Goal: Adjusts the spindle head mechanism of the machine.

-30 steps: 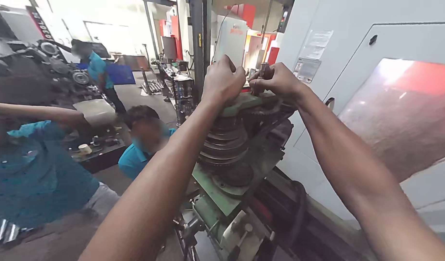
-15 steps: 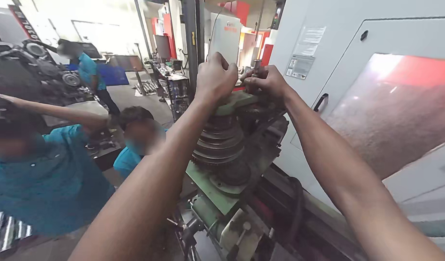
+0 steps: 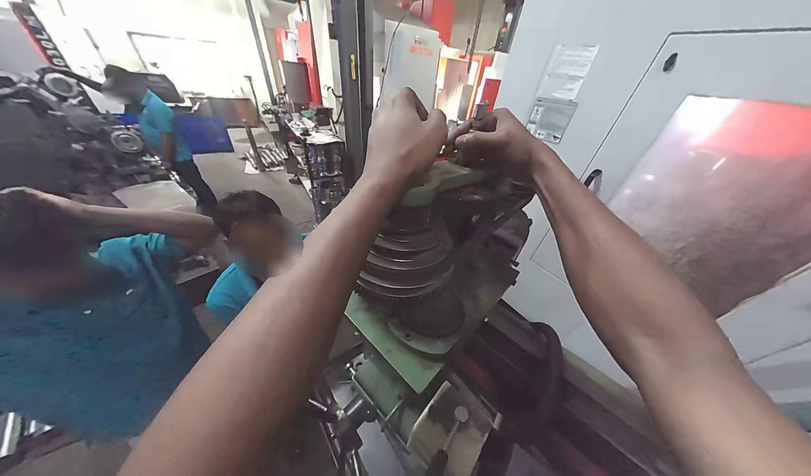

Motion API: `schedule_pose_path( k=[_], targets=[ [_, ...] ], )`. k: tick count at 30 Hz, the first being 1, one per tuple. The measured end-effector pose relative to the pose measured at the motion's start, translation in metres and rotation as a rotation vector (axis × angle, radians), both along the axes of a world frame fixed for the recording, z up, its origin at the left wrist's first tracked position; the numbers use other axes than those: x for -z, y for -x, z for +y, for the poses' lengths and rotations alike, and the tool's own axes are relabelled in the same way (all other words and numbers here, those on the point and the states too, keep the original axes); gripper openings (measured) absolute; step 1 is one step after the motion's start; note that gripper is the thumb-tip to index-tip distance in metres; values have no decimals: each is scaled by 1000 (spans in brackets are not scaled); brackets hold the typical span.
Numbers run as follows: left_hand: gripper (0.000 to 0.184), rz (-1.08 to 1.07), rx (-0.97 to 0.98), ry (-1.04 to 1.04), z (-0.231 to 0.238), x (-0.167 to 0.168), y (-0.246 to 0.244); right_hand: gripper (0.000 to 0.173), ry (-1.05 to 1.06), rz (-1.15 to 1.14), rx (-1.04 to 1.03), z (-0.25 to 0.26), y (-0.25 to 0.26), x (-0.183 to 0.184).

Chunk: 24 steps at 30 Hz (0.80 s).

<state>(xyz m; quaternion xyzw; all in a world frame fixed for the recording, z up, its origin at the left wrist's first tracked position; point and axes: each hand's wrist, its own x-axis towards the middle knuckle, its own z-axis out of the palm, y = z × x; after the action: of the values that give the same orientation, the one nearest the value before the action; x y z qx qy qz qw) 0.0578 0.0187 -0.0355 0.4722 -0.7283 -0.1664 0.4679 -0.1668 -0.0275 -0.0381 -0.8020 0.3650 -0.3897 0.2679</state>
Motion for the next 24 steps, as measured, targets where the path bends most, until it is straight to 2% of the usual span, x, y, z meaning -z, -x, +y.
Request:
schedule_pose_path(
  k=[7, 9, 11, 14, 17, 19, 21, 24],
  targets=[
    [31, -48, -56, 15, 3, -1, 1, 33, 56, -118, 30, -4, 5, 10],
    [32, -58, -82, 8, 5, -2, 1, 36, 133, -148, 180, 3, 1, 11],
    [33, -55, -99, 11, 5, -3, 3, 38, 185, -189, 443, 27, 0, 9],
    [32, 2, -140, 22, 7, -2, 4, 34, 213, -332, 651, 88, -2, 1],
    [29, 92, -163, 60, 5, 0, 4, 26, 290, -339, 622, 166, -9, -3],
    [34, 104, -154, 132, -1, 1, 2, 23, 370, -293, 554, 218, -20, 1],
    [50, 85, -68, 162, -9, 1, 2, 22, 492, -215, 443, 270, -32, 19],
    [53, 128, 17, 203, -4, 2, -2, 23, 616, -138, 303, 342, -58, 77]
  ],
)
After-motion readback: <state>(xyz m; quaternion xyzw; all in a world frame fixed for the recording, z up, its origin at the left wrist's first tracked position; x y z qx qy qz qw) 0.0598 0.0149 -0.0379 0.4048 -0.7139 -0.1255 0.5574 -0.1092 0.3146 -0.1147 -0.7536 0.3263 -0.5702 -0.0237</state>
